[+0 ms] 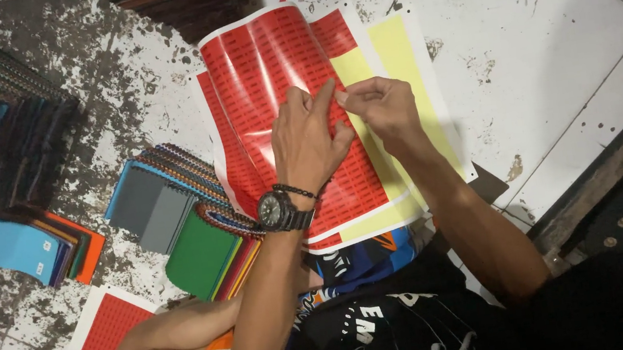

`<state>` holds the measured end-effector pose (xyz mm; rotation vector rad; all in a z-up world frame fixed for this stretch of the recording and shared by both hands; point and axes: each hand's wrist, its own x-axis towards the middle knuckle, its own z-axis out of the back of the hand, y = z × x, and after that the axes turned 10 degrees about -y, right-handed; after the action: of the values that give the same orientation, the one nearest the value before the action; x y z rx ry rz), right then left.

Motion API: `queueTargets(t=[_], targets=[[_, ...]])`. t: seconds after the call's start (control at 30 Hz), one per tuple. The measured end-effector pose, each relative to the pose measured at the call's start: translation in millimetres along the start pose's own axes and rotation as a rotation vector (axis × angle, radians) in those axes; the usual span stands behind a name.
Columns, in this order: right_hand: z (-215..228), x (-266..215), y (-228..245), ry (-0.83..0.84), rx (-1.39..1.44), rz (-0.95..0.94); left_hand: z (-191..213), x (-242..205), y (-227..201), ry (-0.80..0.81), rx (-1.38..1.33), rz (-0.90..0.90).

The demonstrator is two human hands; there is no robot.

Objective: Peeling small red stickers from a sheet and applying them to the edges of various colored cards.

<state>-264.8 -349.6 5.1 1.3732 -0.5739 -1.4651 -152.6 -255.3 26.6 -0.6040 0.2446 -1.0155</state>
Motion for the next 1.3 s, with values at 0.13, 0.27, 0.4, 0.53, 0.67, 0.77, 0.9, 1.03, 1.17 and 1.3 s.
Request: queueTargets(t=[0.13, 0.27, 0.4, 0.53, 0.67, 0.77, 0.9, 1.03, 1.17, 1.3], targets=[[1.0, -17.4, 19.0, -0.036, 0.032, 0.056, 5.3, -2.3, -1.5, 0.029, -0.07, 0.073], [-2.9, -15.3, 11.1, -0.052, 0.131, 0.035, 5.6, 1.3, -3.2, 0.039, -0.094, 0.148], [1.7, -20.4, 4.5, 0.079, 0.364, -0.098, 7.0, 3.2, -5.3, -0.027, -0.308, 0.354], [7.9, 1.4, -34.8, 0.214, 0.43, -0.128, -6.0, 4.8, 3.2, -0.116, -0.406, 0.456], [3.3, 6.4, -9.2, 0.112, 0.133, -0.048, -12.5, 0.4, 3.9, -0.133, -0.383, 0.527], [-2.5, 18.3, -5.7, 0.083, -0.208, -0.015, -7.1, 1.2, -1.2, -0.207, -0.422, 0.515], [-0.8, 14.1, -3.0, 0.058, -0.303, 0.239, -4.6, 1.8, -2.3, -0.347, -0.534, 0.462], [-4.6, 2.3, 5.6, -0.024, -0.231, 0.346, 2.1, 4.9, -4.4, -0.448, -0.545, 0.367], [-5.5, -5.4, 7.8, -0.077, -0.231, 0.43, -5.1, 2.2, -0.5, -0.422, -0.511, 0.329], [-10.4, -13.2, 14.7, -0.115, -0.147, 0.443, -7.7, 2.2, 2.9, -0.412, -0.519, 0.327]])
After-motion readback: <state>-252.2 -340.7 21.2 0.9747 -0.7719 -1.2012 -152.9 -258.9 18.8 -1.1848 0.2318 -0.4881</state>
